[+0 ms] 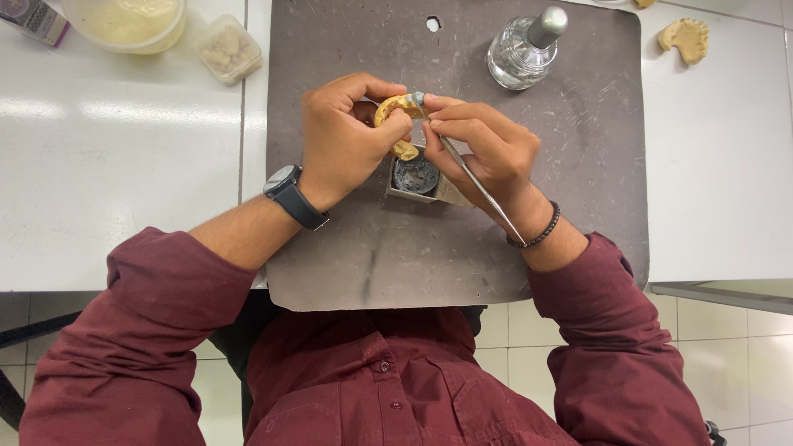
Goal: The person holds a dental impression/denture model in one hand and uses a metal waxing instrument to apply and shape material onto the teeth area of the model, repeatedly dipping the tool into a small box of material and smoothing it over the model surface. A lighter sits on the bench nearby.
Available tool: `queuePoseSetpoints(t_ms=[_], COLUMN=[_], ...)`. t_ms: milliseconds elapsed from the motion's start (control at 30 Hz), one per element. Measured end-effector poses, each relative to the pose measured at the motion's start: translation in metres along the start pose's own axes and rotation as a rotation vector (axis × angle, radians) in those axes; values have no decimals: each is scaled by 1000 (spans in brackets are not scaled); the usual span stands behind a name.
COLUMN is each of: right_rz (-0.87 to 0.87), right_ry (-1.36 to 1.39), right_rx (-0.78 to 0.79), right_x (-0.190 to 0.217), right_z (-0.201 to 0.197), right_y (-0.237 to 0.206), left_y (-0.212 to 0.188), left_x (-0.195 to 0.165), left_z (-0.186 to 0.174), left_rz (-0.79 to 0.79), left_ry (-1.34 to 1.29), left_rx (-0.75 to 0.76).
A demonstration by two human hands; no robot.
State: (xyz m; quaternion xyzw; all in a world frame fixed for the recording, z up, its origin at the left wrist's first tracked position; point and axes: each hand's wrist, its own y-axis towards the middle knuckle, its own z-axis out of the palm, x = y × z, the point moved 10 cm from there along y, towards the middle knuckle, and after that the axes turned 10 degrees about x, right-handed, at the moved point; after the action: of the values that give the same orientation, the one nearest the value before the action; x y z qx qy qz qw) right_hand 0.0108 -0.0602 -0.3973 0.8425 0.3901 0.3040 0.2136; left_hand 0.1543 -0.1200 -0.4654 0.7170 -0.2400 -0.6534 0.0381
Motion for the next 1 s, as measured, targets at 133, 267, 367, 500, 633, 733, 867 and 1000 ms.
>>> queuePoseSetpoints(t_ms=[133,267,367,500,633,733,867,1000], right_rz=[7,-15,55,202,320,354,325,240], right_ry=[-1,-68,-34,250,413,403,464,480], right_rx=[-15,-120,-173,-179,-151,-127,-94,-111], right_x=[0,3,-9,-36,-54,-59,-54,-43], right_z=[-1,-16,-25,-17,-6,-4,-2,-13], right_y=[0,-5,-8,-12,-16,-15,-10,-10], left_y=[1,2,4,6,5,4,3,3], left_x=[5,9,8,2,0,-7,-9,-13], left_z=[0,0,-3,-5,-5,-5,-5,-5], left_rz=[-42,-41,-10,68,80,125,131,155], left_ry=[13,-119,-119,-115,-205,-137,-139,-99], left_rx=[10,22,31,65,87,81,68,71])
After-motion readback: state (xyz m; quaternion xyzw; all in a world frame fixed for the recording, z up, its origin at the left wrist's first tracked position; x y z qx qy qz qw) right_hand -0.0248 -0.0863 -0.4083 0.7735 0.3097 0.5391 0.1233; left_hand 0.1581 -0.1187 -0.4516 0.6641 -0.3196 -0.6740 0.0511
